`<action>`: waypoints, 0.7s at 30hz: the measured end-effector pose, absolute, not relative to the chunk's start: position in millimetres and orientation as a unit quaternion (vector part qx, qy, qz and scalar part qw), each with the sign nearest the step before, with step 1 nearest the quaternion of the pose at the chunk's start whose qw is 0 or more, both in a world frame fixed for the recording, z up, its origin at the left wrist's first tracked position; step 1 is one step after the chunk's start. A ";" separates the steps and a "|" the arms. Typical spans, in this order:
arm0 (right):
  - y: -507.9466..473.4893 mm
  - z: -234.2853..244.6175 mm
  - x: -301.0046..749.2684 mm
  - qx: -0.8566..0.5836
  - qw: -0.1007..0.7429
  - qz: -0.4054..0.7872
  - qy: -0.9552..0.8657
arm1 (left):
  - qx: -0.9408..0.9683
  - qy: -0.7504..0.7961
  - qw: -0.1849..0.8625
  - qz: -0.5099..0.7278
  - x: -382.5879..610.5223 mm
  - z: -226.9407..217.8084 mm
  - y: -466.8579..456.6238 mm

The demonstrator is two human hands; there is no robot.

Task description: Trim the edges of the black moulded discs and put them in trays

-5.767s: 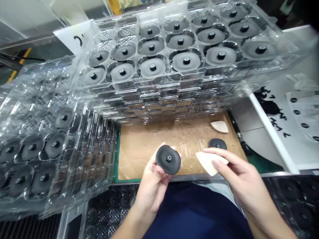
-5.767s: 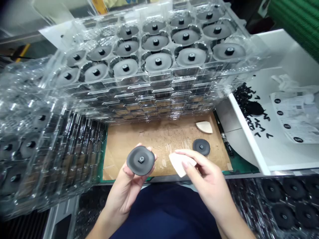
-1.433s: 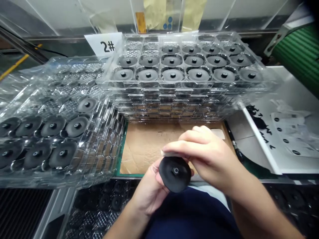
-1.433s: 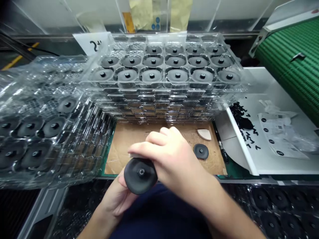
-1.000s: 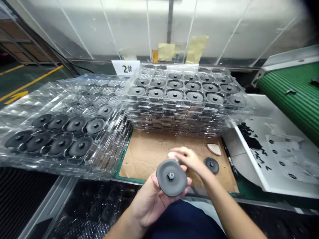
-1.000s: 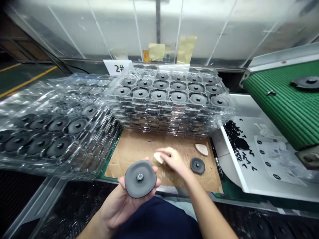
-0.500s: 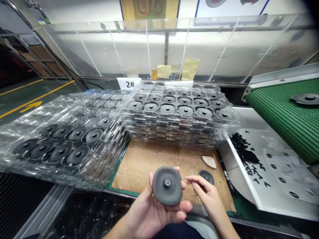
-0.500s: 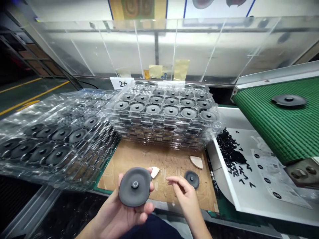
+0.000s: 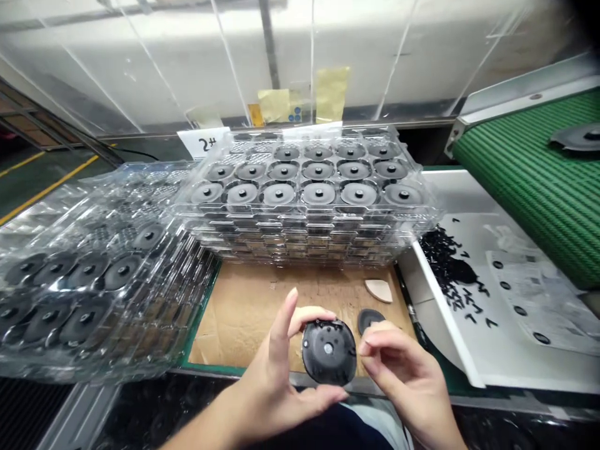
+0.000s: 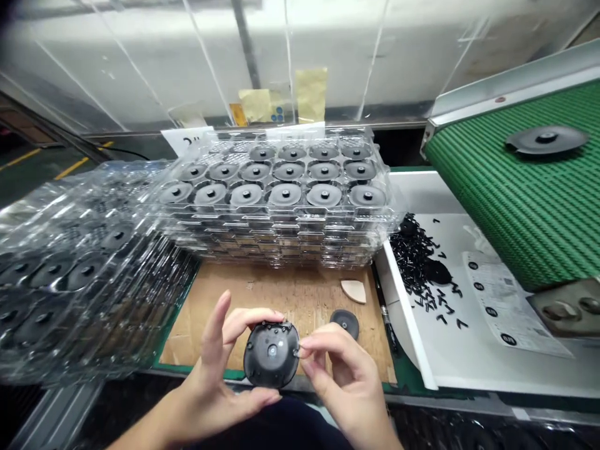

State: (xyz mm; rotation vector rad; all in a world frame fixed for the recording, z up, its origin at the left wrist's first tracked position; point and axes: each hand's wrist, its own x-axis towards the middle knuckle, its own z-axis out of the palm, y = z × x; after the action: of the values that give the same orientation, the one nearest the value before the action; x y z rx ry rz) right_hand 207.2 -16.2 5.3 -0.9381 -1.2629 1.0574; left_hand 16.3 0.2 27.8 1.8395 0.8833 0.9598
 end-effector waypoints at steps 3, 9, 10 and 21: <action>-11.5 11.5 211.5 -0.412 0.548 0.480 -0.547 | 0.734 0.356 0.448 0.366 19.7 26.0 8.5; -6.3 10.3 214.7 -0.435 0.500 0.531 -0.527 | 0.695 0.392 0.501 0.335 25.2 15.0 13.9; -6.3 6.8 212.3 -0.443 0.511 0.547 -0.493 | 0.687 0.404 0.507 0.327 25.3 12.6 13.8; 22.2 44.8 226.4 -0.581 0.500 0.157 -0.622 | 0.572 0.453 0.637 0.247 -18.1 -13.9 4.8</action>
State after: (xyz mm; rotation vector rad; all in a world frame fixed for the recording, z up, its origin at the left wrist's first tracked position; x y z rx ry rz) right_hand 226.4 22.2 44.8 -1.4052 -1.5053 0.3809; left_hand -18.1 4.8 -13.9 1.3072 1.0349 0.5648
